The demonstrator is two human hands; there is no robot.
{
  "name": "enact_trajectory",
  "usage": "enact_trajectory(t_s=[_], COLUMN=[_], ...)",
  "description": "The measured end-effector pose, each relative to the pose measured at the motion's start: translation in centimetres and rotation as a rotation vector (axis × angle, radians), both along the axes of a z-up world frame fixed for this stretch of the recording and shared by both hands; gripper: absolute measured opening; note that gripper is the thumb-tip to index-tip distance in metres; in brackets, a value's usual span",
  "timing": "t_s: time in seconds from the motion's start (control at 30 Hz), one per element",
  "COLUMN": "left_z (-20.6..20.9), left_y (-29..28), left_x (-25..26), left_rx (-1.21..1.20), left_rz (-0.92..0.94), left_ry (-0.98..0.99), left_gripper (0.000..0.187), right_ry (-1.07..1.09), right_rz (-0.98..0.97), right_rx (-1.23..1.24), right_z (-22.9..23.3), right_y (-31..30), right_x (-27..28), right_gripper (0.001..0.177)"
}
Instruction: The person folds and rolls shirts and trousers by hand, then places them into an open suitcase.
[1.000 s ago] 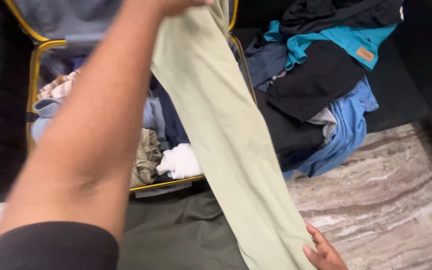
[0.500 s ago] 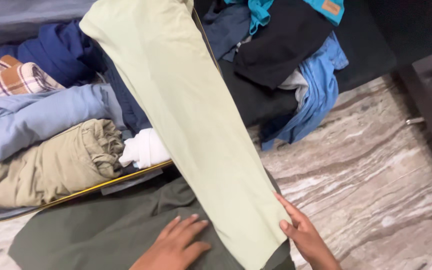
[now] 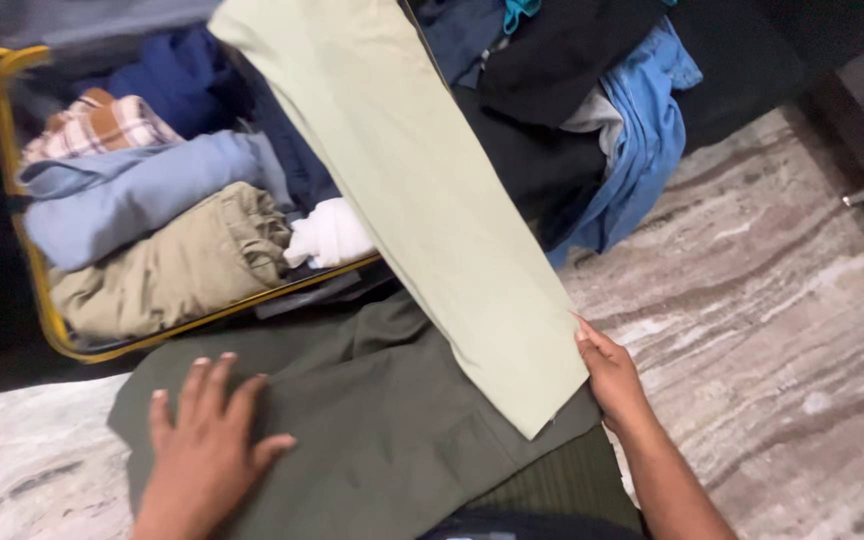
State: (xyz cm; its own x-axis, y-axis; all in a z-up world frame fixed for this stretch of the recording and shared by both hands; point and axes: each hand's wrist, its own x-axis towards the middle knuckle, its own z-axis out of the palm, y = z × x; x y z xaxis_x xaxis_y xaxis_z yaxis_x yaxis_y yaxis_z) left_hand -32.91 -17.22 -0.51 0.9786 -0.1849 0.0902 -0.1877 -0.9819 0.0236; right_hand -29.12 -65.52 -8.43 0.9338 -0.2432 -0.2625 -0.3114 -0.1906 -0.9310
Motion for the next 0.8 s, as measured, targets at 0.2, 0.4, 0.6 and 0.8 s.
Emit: enact_trajectory(t_s=[0.2, 0.4, 0.6, 0.8], left_z=[-0.8, -1.4, -1.0, 2.2], left_y=[2.1, 3.4, 6.7, 4.1], left_x=[-1.3, -1.3, -2.0, -4.1], left_rx=[-0.204, -0.436, -0.596, -0.449], left_rz=[0.208, 0.26, 0.197, 0.117], left_ry=[0.072, 0.08, 0.261, 0.554], left_gripper=[0.039, 0.025, 0.026, 0.024], right_ry=[0.065, 0.108, 0.259, 0.455], right_rz=[0.011, -0.019, 0.051, 0.104], right_rx=[-0.007, 0.287, 0.285, 0.031], right_z=[-0.1, 1.9, 10.7, 7.9], right_y=[0.0, -0.2, -5.4, -9.8], right_x=[0.7, 2.2, -0.6, -5.5], right_gripper=[0.039, 0.037, 0.038, 0.039])
